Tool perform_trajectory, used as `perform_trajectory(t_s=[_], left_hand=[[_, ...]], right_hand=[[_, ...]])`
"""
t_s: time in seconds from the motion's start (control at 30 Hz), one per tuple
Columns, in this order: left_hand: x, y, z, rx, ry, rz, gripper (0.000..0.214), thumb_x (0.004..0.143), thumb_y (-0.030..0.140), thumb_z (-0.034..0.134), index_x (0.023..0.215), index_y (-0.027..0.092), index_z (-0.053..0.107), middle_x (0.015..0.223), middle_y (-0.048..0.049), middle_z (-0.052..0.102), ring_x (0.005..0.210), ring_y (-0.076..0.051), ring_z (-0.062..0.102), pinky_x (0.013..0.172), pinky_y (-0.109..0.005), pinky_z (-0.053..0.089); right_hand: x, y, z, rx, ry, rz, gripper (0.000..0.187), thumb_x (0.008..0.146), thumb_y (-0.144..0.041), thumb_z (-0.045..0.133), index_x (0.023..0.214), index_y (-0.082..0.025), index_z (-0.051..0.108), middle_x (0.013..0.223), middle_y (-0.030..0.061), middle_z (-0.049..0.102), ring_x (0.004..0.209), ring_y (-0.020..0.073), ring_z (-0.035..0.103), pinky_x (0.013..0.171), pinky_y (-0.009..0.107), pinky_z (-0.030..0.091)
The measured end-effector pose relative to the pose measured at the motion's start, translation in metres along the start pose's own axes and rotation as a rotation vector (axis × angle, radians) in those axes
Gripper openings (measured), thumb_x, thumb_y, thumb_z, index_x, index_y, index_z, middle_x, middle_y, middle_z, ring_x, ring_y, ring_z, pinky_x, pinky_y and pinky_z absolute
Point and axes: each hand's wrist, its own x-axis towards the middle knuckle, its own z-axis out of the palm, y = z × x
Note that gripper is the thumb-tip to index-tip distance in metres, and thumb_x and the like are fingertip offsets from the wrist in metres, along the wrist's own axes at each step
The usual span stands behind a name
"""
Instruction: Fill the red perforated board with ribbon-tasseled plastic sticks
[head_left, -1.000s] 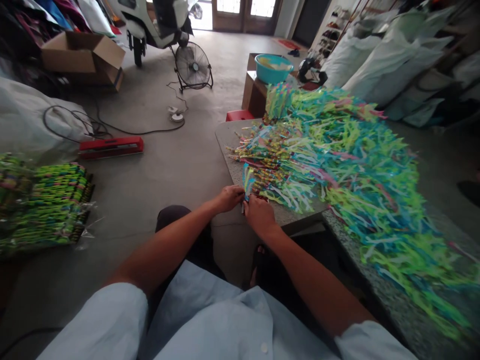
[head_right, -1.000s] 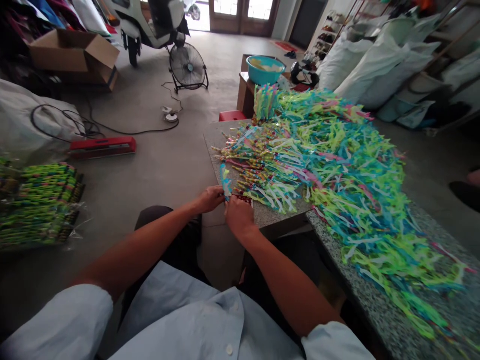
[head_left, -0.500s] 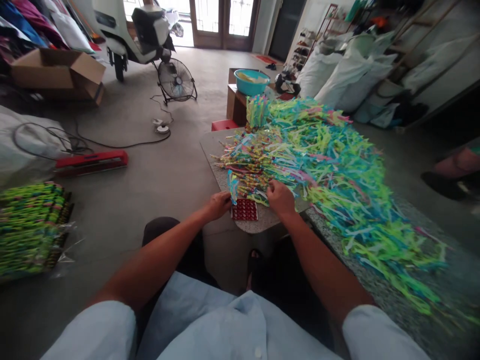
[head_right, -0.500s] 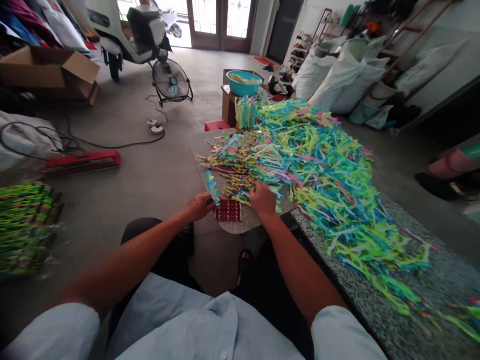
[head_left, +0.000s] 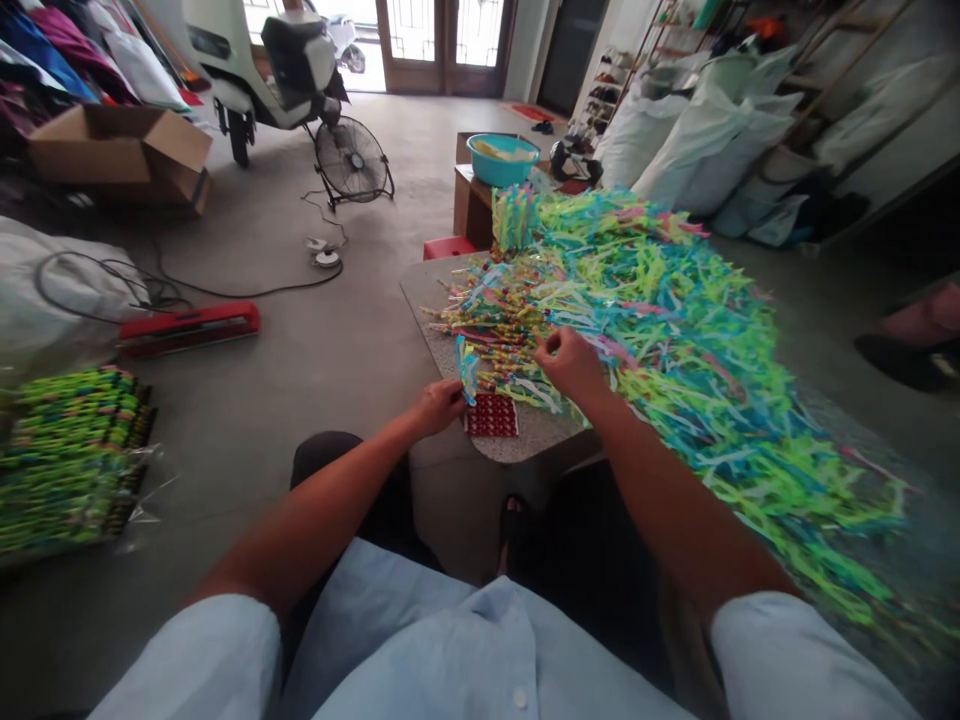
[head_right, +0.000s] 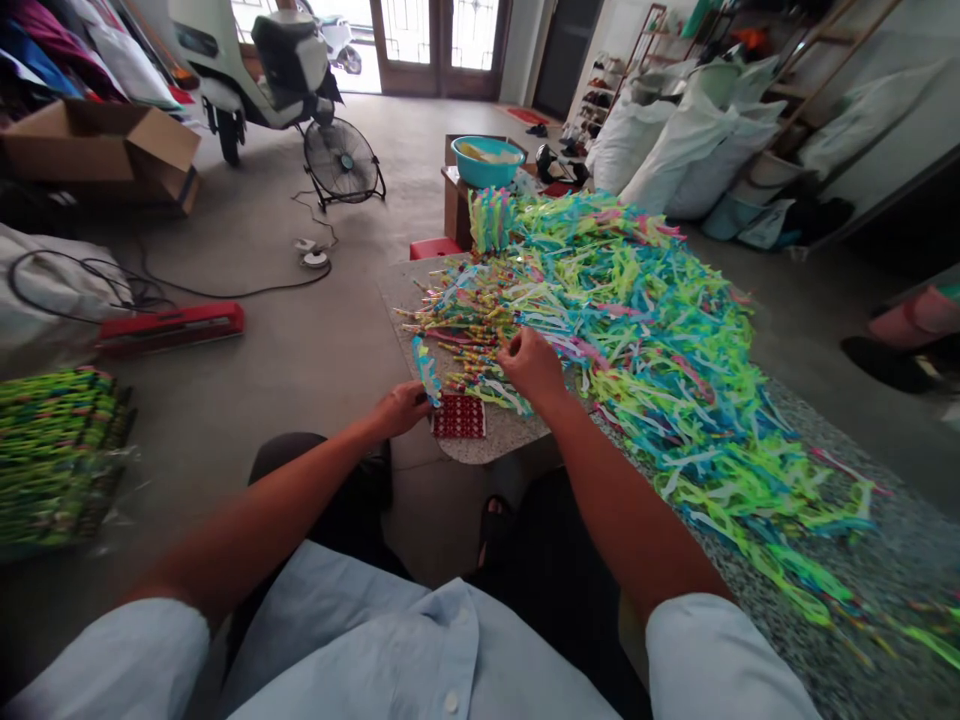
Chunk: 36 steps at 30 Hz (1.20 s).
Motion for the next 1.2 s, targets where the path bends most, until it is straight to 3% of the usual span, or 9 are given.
perform_trajectory(t_s=[0.13,0.23,0.37,0.47,0.57,0.67,0.8,0.97,1.2], left_hand=[[0.0,0.001,0.0,0.011,0.007,-0.021,0.018,0.092,0.02,0.056,0.077,0.014,0.063,0.068,0.0018,0.053,0.065,-0.01,0.044,0.063,-0.021,0.034],[-0.001,0.002,0.001,0.026,0.009,-0.035,0.016,0.091,0.018,0.058,0.076,0.015,0.062,0.066,0.0026,0.051,0.064,-0.01,0.043,0.062,-0.021,0.033],[0.0,0.001,0.001,0.027,0.011,-0.024,0.014,0.091,0.017,0.057,0.078,0.015,0.065,0.07,0.0012,0.056,0.066,-0.011,0.047,0.064,-0.021,0.036],[0.002,0.0,0.001,0.03,0.011,-0.021,0.015,0.09,0.018,0.058,0.078,0.015,0.064,0.074,-0.0001,0.059,0.069,-0.012,0.051,0.067,-0.022,0.038],[0.002,-0.002,0.001,0.038,0.003,-0.025,0.014,0.09,0.019,0.058,0.077,0.015,0.064,0.073,-0.0001,0.058,0.069,-0.012,0.05,0.067,-0.023,0.038],[0.001,-0.001,0.001,0.045,-0.004,-0.023,0.015,0.09,0.018,0.057,0.077,0.015,0.063,0.071,0.0006,0.056,0.067,-0.011,0.048,0.067,-0.022,0.038],[0.0,0.001,0.001,0.065,0.001,-0.035,0.015,0.091,0.019,0.057,0.079,0.015,0.065,0.073,-0.0005,0.058,0.068,-0.012,0.049,0.067,-0.022,0.039],[0.001,0.002,0.001,0.074,-0.013,-0.032,0.015,0.091,0.02,0.055,0.081,0.016,0.065,0.079,-0.0025,0.063,0.074,-0.014,0.054,0.07,-0.023,0.041],[0.003,0.001,0.004,0.077,-0.004,-0.044,0.015,0.089,0.018,0.056,0.075,0.016,0.062,0.074,-0.0009,0.059,0.071,-0.013,0.051,0.068,-0.023,0.039]], right_hand=[[0.0,0.003,-0.015,0.445,0.227,0.112,0.025,0.086,-0.029,0.062,0.109,-0.019,0.056,0.082,-0.0005,0.064,0.067,0.0141,0.059,0.069,0.028,0.049],[-0.007,0.007,-0.016,0.758,0.307,0.208,0.04,0.088,-0.03,0.061,0.126,-0.022,0.05,0.078,-0.006,0.061,0.053,0.0091,0.055,0.056,0.022,0.048],[-0.02,0.015,-0.007,1.102,0.278,0.464,0.029,0.083,-0.029,0.066,0.11,-0.02,0.061,0.064,-0.0085,0.057,0.05,0.0099,0.059,0.048,0.018,0.05],[-0.031,0.022,-0.005,1.351,0.24,0.708,0.017,0.085,-0.027,0.063,0.099,-0.019,0.062,0.066,-0.0028,0.067,0.058,0.0123,0.068,0.049,0.018,0.054],[-0.049,0.023,-0.005,1.484,0.119,0.754,0.017,0.081,-0.019,0.065,0.097,-0.018,0.061,0.08,0.0022,0.076,0.065,0.0117,0.072,0.053,0.016,0.056],[-0.075,0.015,0.002,1.424,-0.095,0.697,0.029,0.071,-0.02,0.078,0.096,-0.018,0.061,0.081,0.0024,0.077,0.06,0.0124,0.071,0.049,0.016,0.054],[-0.109,-0.009,0.024,1.248,-0.273,0.528,0.044,0.073,-0.048,0.083,0.096,-0.02,0.059,0.066,-0.0018,0.07,0.045,0.0137,0.061,0.038,0.02,0.045],[-0.134,-0.042,0.053,1.043,-0.285,0.372,0.042,0.08,-0.058,0.075,0.09,-0.023,0.053,0.056,-0.0067,0.057,0.042,0.012,0.049,0.041,0.023,0.041],[-0.126,-0.063,0.065,0.74,-0.279,0.243,0.025,0.086,-0.048,0.067,0.091,-0.024,0.06,0.065,-0.0032,0.065,0.054,0.0155,0.062,0.052,0.025,0.05]])
